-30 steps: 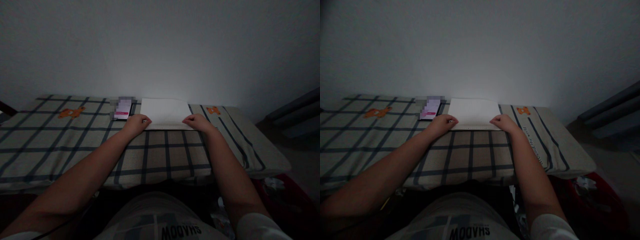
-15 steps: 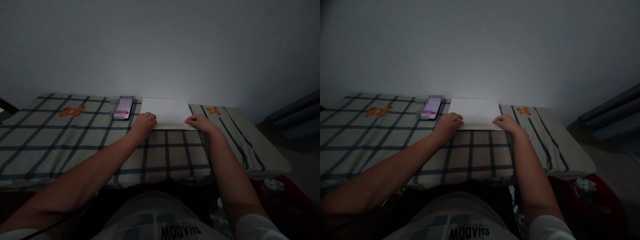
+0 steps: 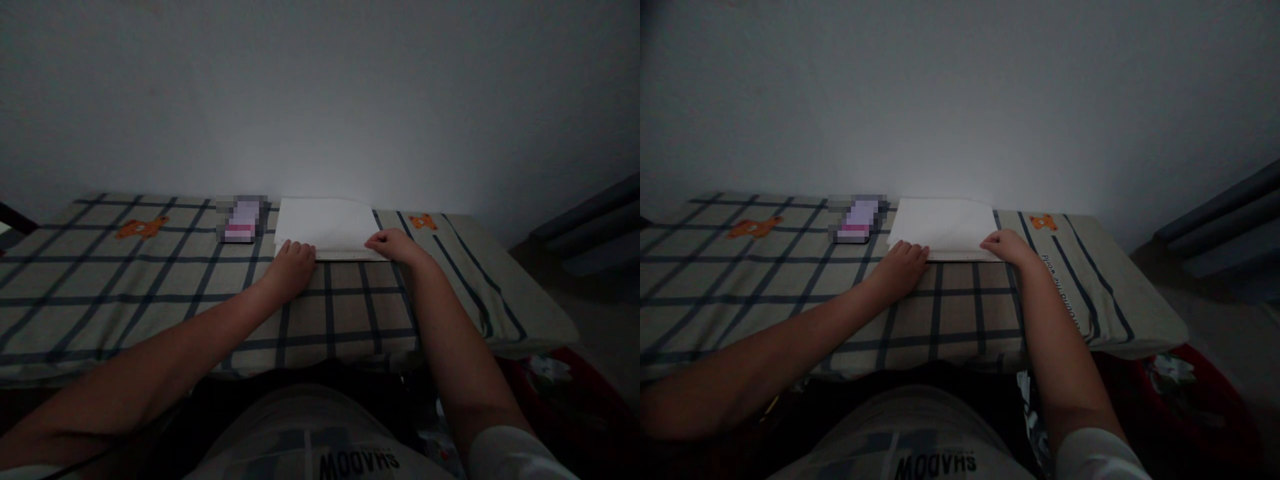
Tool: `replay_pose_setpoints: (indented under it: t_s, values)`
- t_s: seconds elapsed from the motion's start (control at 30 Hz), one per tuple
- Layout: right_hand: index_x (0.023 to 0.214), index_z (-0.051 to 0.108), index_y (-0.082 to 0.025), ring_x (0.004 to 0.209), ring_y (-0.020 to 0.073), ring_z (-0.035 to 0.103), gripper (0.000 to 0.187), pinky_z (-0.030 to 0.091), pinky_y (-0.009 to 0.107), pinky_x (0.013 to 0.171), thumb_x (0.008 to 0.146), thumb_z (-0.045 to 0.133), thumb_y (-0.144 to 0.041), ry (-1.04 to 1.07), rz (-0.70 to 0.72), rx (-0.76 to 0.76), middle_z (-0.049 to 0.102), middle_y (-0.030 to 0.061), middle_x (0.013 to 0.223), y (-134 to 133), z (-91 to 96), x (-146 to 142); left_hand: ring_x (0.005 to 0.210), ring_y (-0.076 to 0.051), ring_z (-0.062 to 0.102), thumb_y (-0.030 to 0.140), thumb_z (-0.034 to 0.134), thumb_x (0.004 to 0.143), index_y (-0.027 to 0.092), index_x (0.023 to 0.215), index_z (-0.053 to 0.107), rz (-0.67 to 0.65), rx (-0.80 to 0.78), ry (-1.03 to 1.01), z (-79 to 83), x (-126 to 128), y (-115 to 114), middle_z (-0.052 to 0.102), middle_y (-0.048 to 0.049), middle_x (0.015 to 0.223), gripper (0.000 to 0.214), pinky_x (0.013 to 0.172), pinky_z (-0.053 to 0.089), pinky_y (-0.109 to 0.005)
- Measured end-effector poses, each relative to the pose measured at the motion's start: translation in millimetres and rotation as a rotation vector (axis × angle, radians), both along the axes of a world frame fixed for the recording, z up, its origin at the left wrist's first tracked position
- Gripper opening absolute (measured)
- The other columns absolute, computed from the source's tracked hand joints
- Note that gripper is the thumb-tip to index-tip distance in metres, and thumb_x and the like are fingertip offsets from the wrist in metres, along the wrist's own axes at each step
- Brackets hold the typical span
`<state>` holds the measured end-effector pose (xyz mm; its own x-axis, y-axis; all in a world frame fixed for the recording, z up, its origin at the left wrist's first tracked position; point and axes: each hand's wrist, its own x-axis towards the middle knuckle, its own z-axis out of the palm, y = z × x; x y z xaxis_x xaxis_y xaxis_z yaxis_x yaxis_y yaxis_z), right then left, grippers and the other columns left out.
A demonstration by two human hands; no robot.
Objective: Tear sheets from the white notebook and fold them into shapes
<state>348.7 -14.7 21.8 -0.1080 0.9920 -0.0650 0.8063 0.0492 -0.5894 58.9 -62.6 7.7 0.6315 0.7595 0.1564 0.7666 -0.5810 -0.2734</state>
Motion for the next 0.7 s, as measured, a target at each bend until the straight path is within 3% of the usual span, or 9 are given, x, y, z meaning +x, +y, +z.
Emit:
replay_pose_setpoints:
  t_s: [0.23, 0.5, 0.7]
  values:
    - [0.078, 0.074, -0.015, 0.064, 0.0151, 0.051, 0.025, 0.038, 0.029, 0.064, 0.080, 0.063, -0.037, 0.013, 0.000, -0.003, 0.064, 0.0031, 0.070, -1.0, 1.0, 0.6, 0.116, -0.035, 0.054, 0.038, 0.043, 0.102, 0.007, 0.139, 0.054, 0.018, -0.039, -0.068, 3.1, -6.0, -1.8, 0.062, -0.0185, 0.127, 0.049, 0.094, 0.044, -0.048]
    - [0.073, 0.069, -0.015, 0.062, 0.0141, 0.047, 0.034, 0.035, 0.029, 0.061, 0.076, 0.066, -0.049, 0.023, -0.004, -0.020, 0.058, 0.0016, 0.066, -2.4, 3.4, 12.3, 0.132, -0.038, 0.046, 0.046, 0.039, 0.103, 0.007, 0.148, 0.046, 0.073, -0.077, -0.120, -1.4, -4.5, -9.5, 0.050, -0.0217, 0.148, 0.060, 0.106, 0.039, -0.054]
    - [0.080, 0.073, -0.013, 0.066, 0.0156, 0.049, 0.037, 0.038, 0.029, 0.064, 0.075, 0.063, -0.048, 0.048, -0.001, -0.041, 0.062, 0.0035, 0.071, -1.5, 3.9, 16.7, 0.133, -0.038, 0.046, 0.052, 0.040, 0.102, 0.009, 0.150, 0.045, 0.109, -0.093, -0.131, -0.3, -1.9, -13.5, 0.049, -0.0220, 0.150, 0.065, 0.107, 0.040, -0.056]
